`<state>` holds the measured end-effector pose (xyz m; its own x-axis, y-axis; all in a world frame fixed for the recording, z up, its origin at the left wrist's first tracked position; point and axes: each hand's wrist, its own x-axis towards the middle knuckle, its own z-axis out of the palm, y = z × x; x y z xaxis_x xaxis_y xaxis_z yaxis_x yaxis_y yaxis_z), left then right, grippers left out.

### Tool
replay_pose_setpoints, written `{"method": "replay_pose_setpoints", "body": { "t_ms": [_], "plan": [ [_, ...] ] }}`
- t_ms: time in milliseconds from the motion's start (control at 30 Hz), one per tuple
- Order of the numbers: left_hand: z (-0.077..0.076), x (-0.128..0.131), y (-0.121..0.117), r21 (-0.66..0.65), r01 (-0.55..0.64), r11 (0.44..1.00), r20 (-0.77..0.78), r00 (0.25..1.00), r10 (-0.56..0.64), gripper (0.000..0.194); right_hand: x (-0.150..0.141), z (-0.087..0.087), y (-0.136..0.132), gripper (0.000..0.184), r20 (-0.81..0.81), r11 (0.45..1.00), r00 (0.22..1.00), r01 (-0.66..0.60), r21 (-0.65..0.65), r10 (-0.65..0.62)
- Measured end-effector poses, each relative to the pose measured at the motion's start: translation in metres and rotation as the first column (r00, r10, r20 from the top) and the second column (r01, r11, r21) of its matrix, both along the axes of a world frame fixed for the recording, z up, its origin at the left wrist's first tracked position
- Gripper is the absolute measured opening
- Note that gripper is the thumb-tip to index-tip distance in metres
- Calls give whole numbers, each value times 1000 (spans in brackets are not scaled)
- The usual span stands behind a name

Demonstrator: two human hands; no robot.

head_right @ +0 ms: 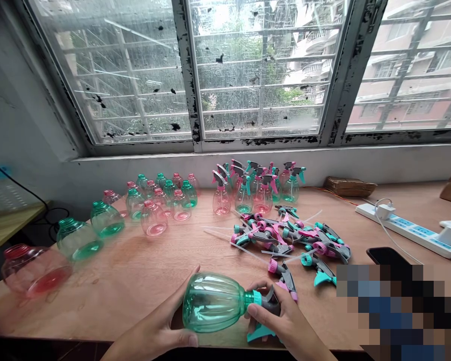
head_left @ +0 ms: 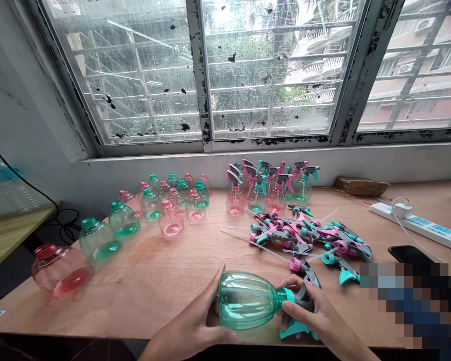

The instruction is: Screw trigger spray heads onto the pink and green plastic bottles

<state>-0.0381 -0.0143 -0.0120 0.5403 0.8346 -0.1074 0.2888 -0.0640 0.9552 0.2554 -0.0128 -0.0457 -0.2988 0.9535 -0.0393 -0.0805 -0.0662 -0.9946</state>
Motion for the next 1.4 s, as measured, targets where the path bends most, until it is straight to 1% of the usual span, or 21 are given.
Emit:
{"method": "replay_pose_setpoints", "body": {
  "t_ms": [133, 300, 467, 633, 733, 833, 1000, 1067, 1133, 1267, 1333, 1400],
  "plan": [
    [-2, -1, -1, 21, -24, 1000, -13, 1000, 24, 114, 0, 0, 0, 44, -11, 1000, 1000, 0, 12, 0],
    [-2, -1, 1, 49, -25, 998, -9, 1000, 26, 113, 0, 0, -1, 45, 20, 1000, 1000, 19, -5, -19],
    [-4, -2, 0, 51, -14, 999, -18, 1000, 15, 117, -1, 0, -2, 48, 37, 998, 998, 55, -27, -54],
    [-5, -5, 1, 54, -10, 999, -71, 997, 14, 110, 0, -3, -1, 46, 47, 999, 998, 41, -22, -39],
    [-2, -4, 1, 50, 6, 999, -88, 996, -2, 110, 1, -4, 0, 44, 40, 999, 999, 37, -15, -36],
    [1, -2, 0, 62, 4, 998, -73, 997, 1, 111, 1, -4, 0, 43, 37, 999, 999, 39, -13, -39],
    [1, 2, -2, 56, -8, 998, 8, 1000, 8, 99, 1, -3, 0, 41, 39, 999, 998, 41, -3, -41],
    [0, 2, -3, 49, 0, 999, 16, 1000, 0, 98, 1, -3, 1, 40, 38, 999, 998, 41, -5, -41],
    [0, 2, -3, 53, -3, 999, -17, 1000, 4, 101, 1, -4, 1, 40, 39, 999, 999, 38, -6, -37],
    [1, 1, -3, 94, -54, 994, -132, 989, 66, 108, 2, -5, 1, 40, 36, 999, 999, 32, 3, -32],
    [1, 0, -3, 109, -37, 993, -143, 988, 53, 105, 2, -6, 1, 41, 29, 999, 999, 36, 4, -36],
    [1, 0, -2, 112, 0, 994, -131, 991, 15, 102, 2, -6, 0, 40, 27, 999, 999, 40, 0, -40]
  ]
}}
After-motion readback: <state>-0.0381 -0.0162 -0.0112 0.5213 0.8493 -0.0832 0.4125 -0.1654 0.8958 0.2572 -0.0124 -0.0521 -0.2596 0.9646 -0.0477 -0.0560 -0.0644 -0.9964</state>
